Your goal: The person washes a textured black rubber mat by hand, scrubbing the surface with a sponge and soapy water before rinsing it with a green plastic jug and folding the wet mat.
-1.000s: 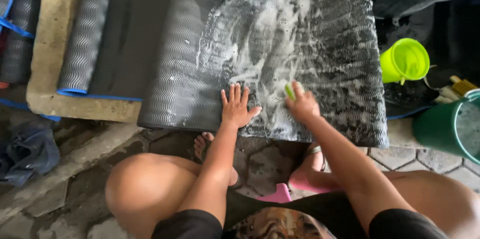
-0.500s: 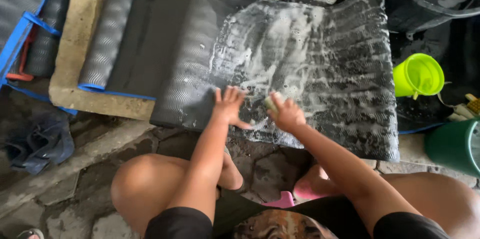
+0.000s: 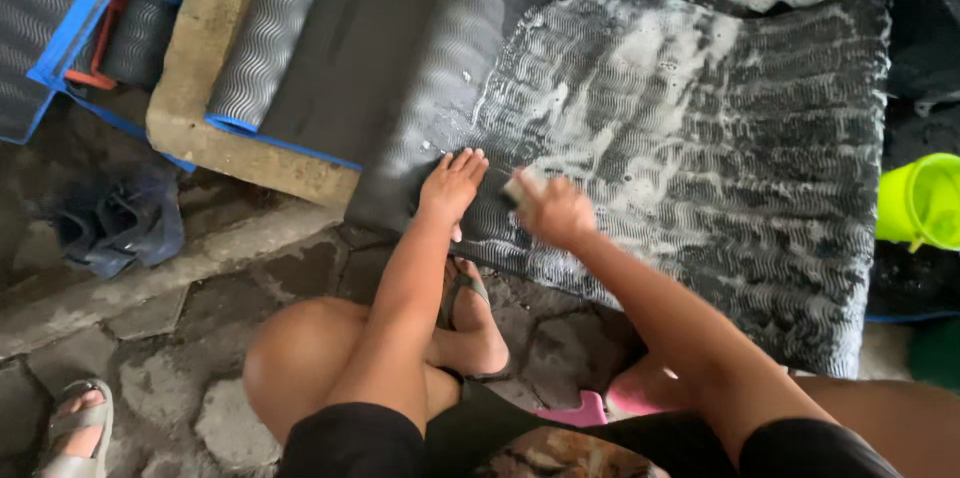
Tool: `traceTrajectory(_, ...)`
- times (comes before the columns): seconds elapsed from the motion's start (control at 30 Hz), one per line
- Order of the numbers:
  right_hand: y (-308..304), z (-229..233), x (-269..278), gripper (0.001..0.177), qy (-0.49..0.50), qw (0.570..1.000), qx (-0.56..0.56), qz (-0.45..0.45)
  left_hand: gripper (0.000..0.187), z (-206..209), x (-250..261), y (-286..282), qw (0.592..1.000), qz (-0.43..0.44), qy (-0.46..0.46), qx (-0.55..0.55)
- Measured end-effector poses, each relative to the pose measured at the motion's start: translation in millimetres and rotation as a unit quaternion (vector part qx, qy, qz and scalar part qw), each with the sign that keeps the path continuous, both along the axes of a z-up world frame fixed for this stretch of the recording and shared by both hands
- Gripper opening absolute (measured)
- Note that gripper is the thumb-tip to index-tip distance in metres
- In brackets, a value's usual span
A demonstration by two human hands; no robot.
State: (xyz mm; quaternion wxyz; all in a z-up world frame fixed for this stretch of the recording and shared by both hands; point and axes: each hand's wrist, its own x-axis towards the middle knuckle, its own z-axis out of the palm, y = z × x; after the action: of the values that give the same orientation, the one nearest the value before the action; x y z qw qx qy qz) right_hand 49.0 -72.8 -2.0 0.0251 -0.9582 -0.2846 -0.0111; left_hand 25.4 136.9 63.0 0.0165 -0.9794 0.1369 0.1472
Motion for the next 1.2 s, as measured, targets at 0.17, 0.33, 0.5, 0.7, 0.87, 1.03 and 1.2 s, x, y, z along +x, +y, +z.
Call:
traceTrajectory(0.17, 5, 3, -39, 0.060, 0.007, 0.940, 0.155, 0.303, 0.052, 0, 6, 3, 0.998, -0.003, 0.061, -0.023)
traceTrajectory(0.33, 20, 3, 22, 0.054, 0.016, 0.990, 0.099, 0.099, 0.103, -2, 9, 4, 0.993, 0.004, 0.114, -0.007)
traceTrajectory(0.5, 8, -4, -2, 0.068, -0.167, 0.985, 0.034, 0.015, 0.134, -43, 28, 5, 0.991, 0.012, 0.128, -0.033)
traceTrajectory(0.7, -38, 9, -16, 0.063, 0.003, 0.981, 0.122, 0.151, 0.093, -61, 46, -5, 0.986, 0.085, 0.123, -0.073)
traceTrajectory(0.87, -48, 4, 8, 0.071, 0.128, 0.986, 0.027, -0.105, 0.081, -61, 12, -68, 0.980, 0.146, 0.000, -0.133)
traceTrajectory(1.03, -112, -20, -35, 0.071, 0.069, 0.994, 0.060, 0.063, 0.076, -40, -5, -89, 0.978, 0.142, 0.107, -0.113)
traceTrajectory(1.2, -174, -20, 15, 0.048, -0.147, 0.978, -0.013, 0.148, 0.101, -13, 0, -90, 0.979, 0.112, 0.143, -0.090)
